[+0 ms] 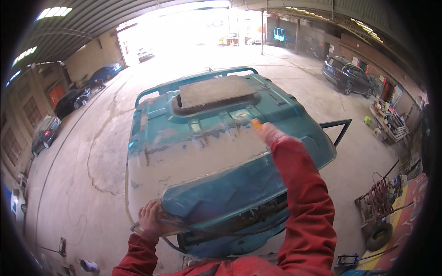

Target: The person uses a pneumatic sander to smooth a detached teal vehicle hood and then a pneumatic blower to clean dust from the hood and interior. The person also sands a small rectangular panel on a metal stand.

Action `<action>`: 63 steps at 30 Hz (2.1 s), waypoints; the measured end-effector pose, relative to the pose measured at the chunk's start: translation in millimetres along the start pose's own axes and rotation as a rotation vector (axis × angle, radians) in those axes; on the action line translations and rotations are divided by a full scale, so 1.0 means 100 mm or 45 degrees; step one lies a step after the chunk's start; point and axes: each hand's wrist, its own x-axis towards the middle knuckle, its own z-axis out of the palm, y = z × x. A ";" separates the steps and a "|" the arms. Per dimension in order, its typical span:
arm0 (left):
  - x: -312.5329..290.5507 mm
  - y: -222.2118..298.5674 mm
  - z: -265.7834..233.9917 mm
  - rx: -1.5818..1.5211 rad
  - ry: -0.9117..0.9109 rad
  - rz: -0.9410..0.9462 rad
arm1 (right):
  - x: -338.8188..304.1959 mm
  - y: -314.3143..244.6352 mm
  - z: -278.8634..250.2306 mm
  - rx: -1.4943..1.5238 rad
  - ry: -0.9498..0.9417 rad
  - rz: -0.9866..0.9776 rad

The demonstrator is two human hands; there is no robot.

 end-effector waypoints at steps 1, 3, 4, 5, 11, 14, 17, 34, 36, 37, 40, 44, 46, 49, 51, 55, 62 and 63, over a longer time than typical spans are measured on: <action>0.01 0.01 -0.01 -0.043 0.013 -0.007 | 0.06 0.24 -0.14 0.033 0.084 0.085; 0.03 0.06 -0.06 -0.138 0.047 -0.027 | 0.17 0.79 -0.41 0.059 0.231 0.273; 0.04 0.08 -0.07 -0.161 0.062 -0.021 | 0.20 1.06 -0.52 0.060 0.281 0.361; 0.06 0.11 -0.09 -0.172 0.078 -0.017 | 0.22 1.30 -0.60 0.064 0.327 0.444; 0.07 0.11 -0.07 -0.134 0.051 -0.049 | 0.06 1.55 -0.40 0.059 0.289 0.431; 0.03 0.07 -0.03 -0.123 0.060 -0.054 | -0.11 0.87 0.05 -0.023 0.113 0.056; 0.01 0.07 -0.02 -0.118 0.081 -0.030 | -0.37 0.06 0.48 -0.125 -0.102 -0.143; -0.05 0.03 0.00 -0.064 -0.012 -0.091 | -0.70 -0.43 0.56 -0.002 -0.267 -0.291; -0.06 0.02 0.00 -0.083 0.005 -0.098 | -0.48 0.00 0.31 0.043 -0.207 -0.090; -0.06 0.02 0.00 -0.083 0.002 -0.109 | -0.38 0.20 0.20 0.066 -0.178 0.011; -0.06 0.01 0.00 -0.100 -0.011 -0.131 | -0.22 0.57 0.02 0.105 -0.119 0.219; -0.06 0.02 0.00 -0.079 0.010 -0.113 | -0.36 0.39 0.24 0.118 -0.027 -0.188; -0.04 0.03 0.00 -0.069 0.000 -0.101 | -0.56 0.09 0.48 0.018 -0.022 -0.518; -0.02 0.03 0.01 -0.064 0.026 -0.054 | -0.85 -0.24 0.70 0.116 -0.400 -0.512; -0.02 0.03 0.01 -0.068 0.012 -0.050 | -0.92 -0.24 0.67 0.187 -0.554 -0.301; -0.04 0.03 0.02 -0.054 -0.003 -0.076 | -0.71 0.38 0.26 0.257 -0.348 -0.067; -0.05 0.01 0.05 -0.031 0.018 -0.106 | -0.23 2.14 -0.59 0.509 0.164 0.733; -0.04 0.00 0.05 -0.025 0.031 -0.098 | -0.23 2.29 -0.64 0.558 0.210 0.800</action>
